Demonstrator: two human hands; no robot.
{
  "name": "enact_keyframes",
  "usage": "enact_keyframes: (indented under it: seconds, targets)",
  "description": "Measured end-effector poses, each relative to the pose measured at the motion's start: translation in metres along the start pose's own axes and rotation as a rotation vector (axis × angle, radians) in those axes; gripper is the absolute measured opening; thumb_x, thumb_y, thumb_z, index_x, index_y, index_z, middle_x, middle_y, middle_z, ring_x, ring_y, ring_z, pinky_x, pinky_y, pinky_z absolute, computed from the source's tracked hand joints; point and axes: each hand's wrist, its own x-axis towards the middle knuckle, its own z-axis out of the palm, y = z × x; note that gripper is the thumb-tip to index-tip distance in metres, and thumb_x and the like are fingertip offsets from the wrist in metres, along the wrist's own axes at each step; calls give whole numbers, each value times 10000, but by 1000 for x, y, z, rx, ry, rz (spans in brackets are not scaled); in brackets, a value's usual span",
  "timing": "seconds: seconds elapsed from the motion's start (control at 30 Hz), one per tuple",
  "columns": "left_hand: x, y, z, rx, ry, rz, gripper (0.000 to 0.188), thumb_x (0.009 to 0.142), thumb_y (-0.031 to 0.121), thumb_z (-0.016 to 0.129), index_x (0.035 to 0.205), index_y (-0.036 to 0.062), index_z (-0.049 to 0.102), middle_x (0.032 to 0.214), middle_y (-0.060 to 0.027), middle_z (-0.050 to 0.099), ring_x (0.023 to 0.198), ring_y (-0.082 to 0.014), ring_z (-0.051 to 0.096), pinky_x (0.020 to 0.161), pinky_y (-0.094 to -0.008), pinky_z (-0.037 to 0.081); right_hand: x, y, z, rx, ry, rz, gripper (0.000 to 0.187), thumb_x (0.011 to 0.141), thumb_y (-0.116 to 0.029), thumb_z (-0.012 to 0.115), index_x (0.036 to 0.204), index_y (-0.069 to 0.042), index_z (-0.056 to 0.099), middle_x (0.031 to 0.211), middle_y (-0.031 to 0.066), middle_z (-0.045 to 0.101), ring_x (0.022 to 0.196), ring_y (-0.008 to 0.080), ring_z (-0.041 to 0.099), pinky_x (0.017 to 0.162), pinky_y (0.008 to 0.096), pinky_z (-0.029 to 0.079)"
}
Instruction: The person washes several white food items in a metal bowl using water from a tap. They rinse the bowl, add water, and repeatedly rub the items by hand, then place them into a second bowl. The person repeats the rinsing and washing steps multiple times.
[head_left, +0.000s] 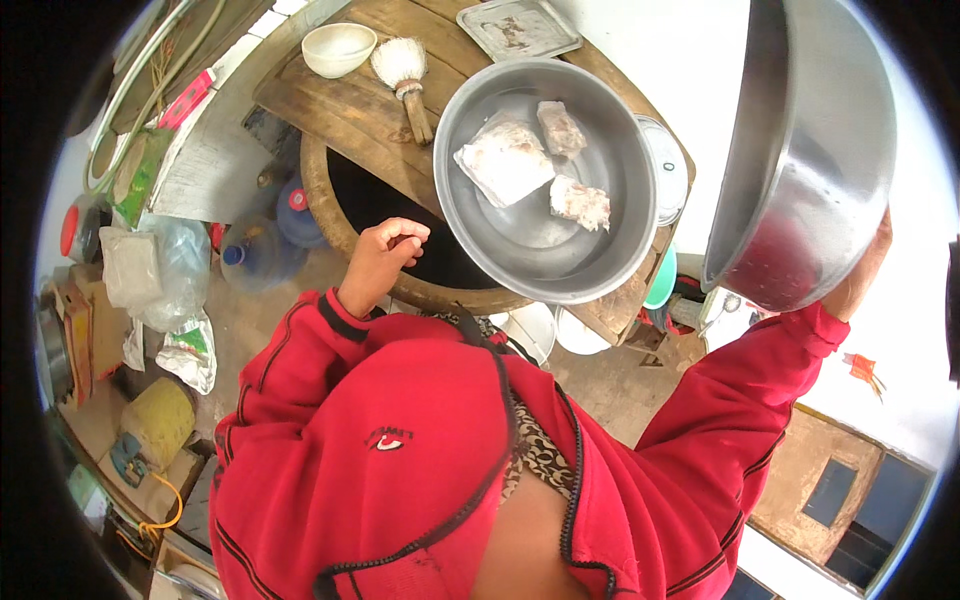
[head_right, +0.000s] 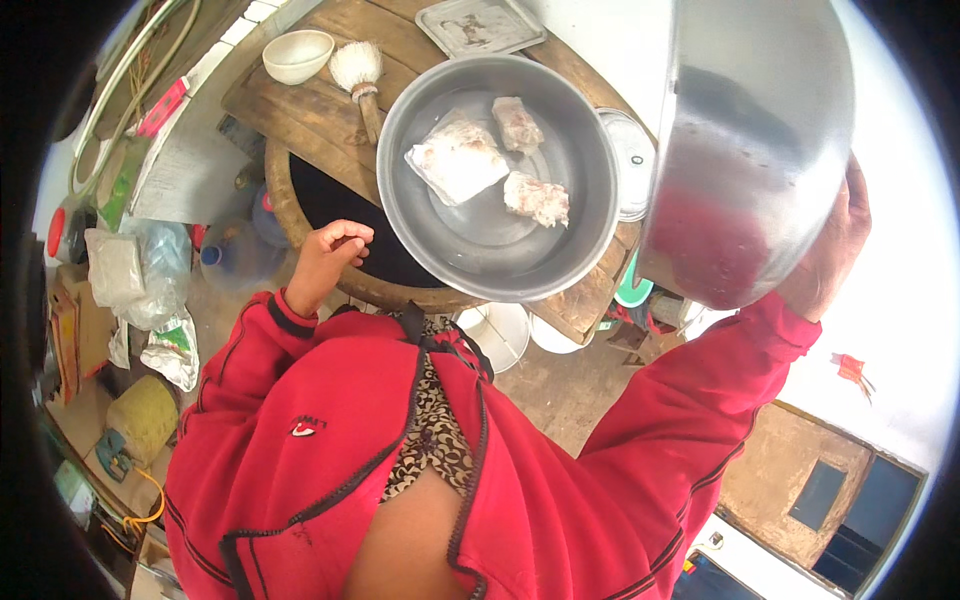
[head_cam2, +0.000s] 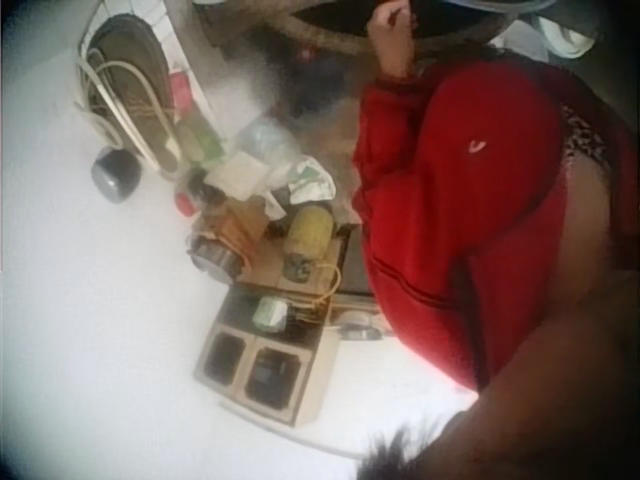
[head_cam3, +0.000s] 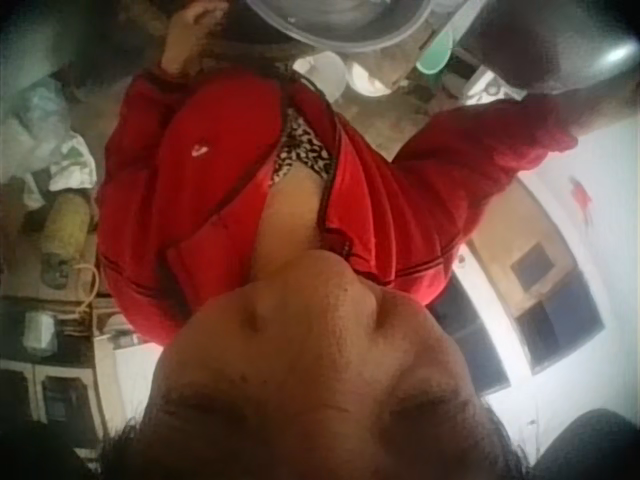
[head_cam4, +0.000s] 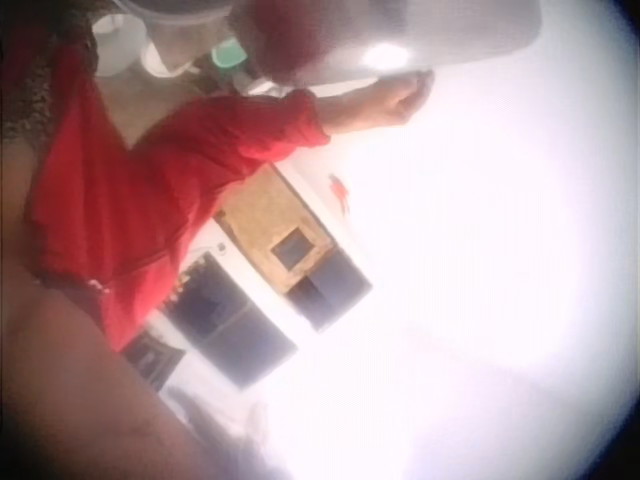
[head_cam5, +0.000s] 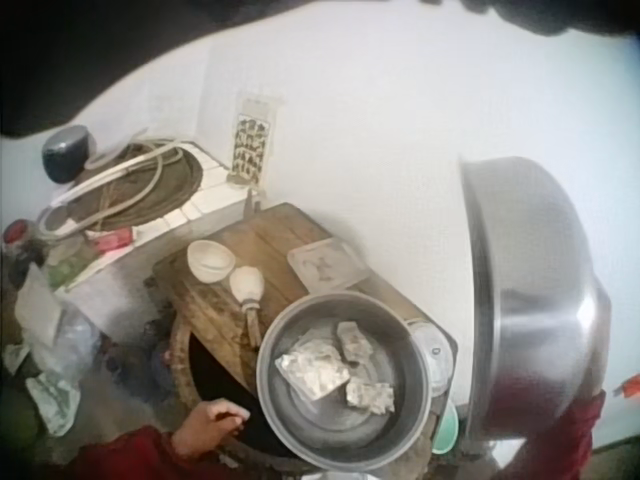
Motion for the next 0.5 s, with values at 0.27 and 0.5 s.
enact_keyframes:
  seconds: [0.27,0.5]
  targets:
    - [-8,-5,0,-4,30,-28,166,910,54,565,1040,10,657,940,-28,658,801,-103,617,700,-243,516,22,26,8,30,-31,64,397,925,-159,612,1250,64,568,1091,155,654,937,207,644,805,302,539]
    - [-16,-12,-8,10,98,-53,166,913,61,568,1046,16,656,940,-28,655,806,-102,620,702,-241,512,66,64,53,1,-155,34,391,901,-215,646,1240,-21,624,1073,143,665,941,192,627,854,324,520]
